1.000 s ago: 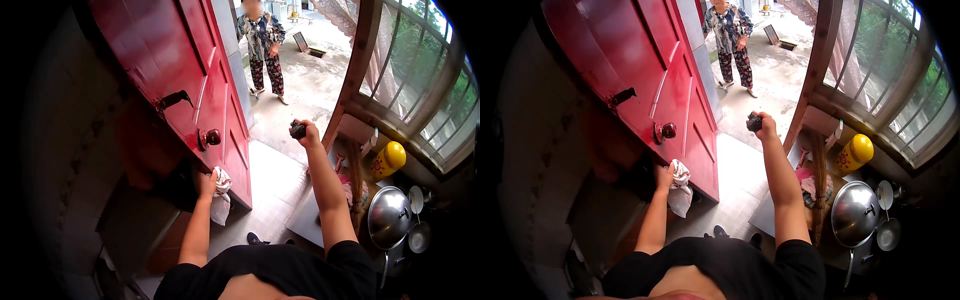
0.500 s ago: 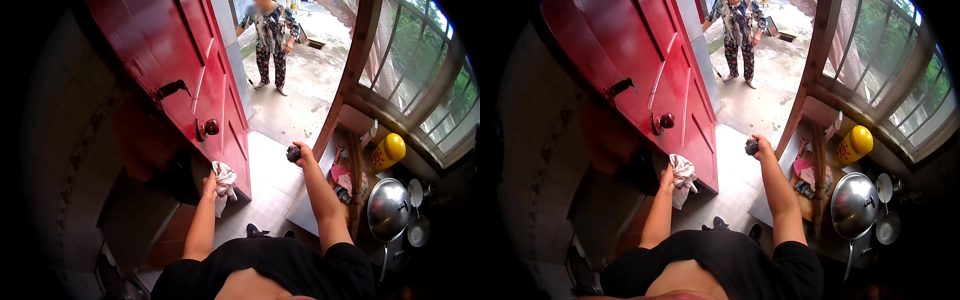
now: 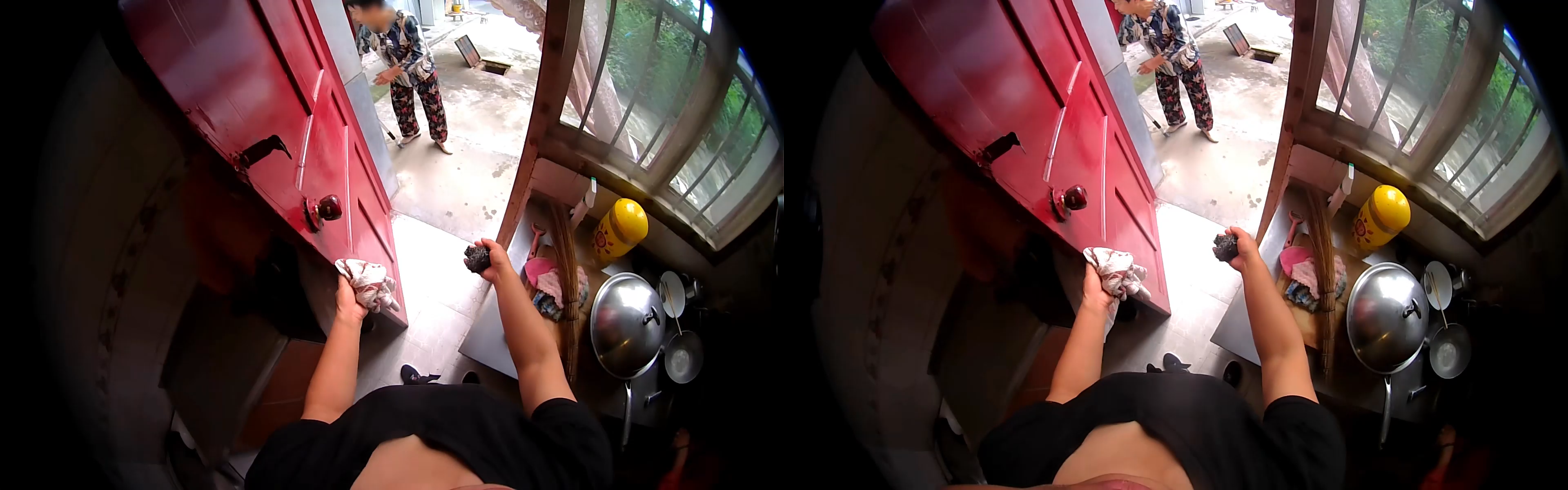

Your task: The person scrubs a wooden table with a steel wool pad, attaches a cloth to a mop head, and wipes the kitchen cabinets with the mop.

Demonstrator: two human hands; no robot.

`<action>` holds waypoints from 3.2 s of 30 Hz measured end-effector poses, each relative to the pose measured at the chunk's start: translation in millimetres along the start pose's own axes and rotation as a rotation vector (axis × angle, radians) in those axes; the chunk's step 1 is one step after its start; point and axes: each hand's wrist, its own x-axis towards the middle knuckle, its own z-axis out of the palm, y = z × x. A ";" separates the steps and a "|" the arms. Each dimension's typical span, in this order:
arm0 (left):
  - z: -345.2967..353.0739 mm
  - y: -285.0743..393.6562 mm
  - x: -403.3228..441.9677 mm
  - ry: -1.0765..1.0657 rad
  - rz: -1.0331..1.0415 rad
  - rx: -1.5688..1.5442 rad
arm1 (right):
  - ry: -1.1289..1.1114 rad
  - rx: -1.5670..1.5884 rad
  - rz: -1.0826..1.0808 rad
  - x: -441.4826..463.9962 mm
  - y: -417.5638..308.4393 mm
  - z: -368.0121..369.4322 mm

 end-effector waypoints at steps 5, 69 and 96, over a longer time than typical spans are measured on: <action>7.1 4.5 -7.9 0.166 -0.021 -0.095 | -0.017 0.093 0.024 -36.8 11.7 -22.9; -16.9 16.2 -5.1 -0.336 -0.413 -0.422 | 0.521 -1.057 -0.898 191.3 -150.0 231.1; 166.7 -27.4 -102.0 -0.069 0.360 1.863 | -0.170 -0.646 -0.603 -122.8 38.6 137.6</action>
